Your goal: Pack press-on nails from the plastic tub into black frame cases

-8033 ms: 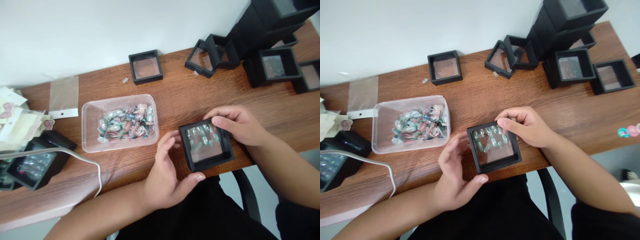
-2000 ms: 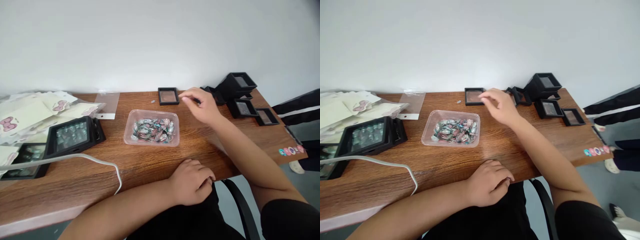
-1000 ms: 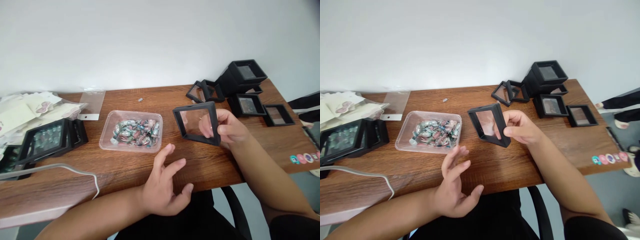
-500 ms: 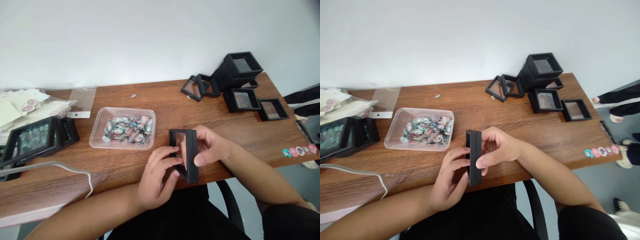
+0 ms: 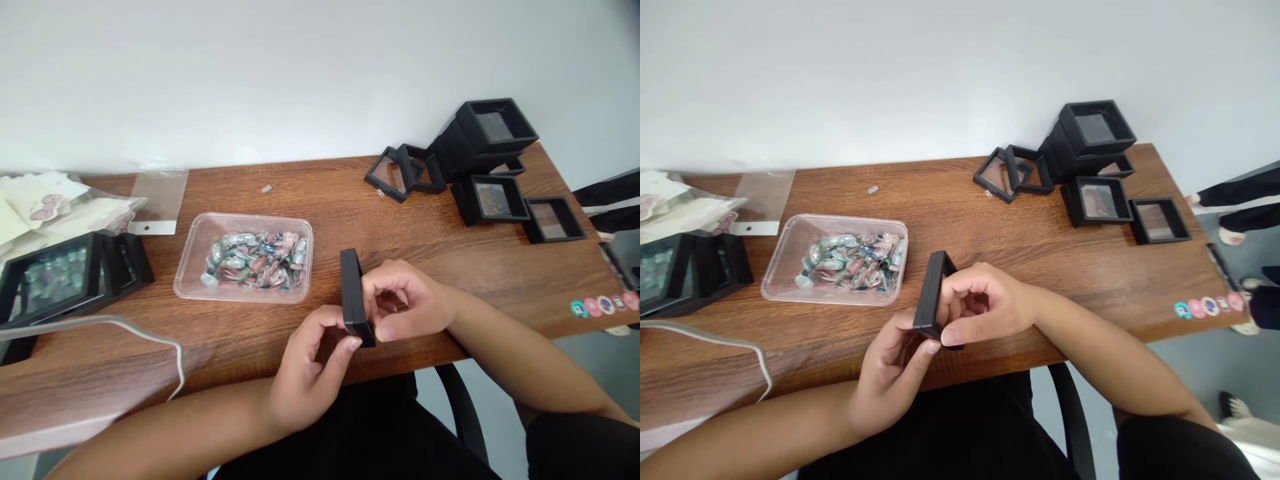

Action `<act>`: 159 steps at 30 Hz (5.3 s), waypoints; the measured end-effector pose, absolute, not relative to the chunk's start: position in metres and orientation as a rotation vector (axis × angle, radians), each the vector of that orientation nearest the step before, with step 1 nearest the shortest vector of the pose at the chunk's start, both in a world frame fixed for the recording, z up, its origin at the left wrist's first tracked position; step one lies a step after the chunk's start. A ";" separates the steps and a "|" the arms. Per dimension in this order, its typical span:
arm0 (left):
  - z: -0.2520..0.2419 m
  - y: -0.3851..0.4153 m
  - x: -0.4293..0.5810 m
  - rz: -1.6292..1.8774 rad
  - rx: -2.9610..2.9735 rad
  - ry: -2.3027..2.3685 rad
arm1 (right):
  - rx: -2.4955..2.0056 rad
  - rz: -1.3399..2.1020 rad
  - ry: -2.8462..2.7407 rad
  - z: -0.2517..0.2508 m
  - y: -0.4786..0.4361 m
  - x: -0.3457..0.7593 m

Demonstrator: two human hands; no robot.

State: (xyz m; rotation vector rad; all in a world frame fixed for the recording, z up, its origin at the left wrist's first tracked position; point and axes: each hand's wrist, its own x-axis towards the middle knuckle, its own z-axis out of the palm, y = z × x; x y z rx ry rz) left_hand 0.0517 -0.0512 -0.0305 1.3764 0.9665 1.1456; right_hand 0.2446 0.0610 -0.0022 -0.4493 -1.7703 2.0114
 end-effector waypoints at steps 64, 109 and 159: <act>-0.013 -0.028 0.049 1.172 1.322 1.032 | -0.625 1.376 -2.063 -0.003 0.039 0.234; -0.025 -0.033 0.049 1.257 1.556 0.963 | -0.506 0.965 -2.206 -0.002 0.027 0.233; -0.030 -0.037 0.050 0.643 2.243 1.138 | -0.693 1.844 -1.962 0.008 0.106 0.295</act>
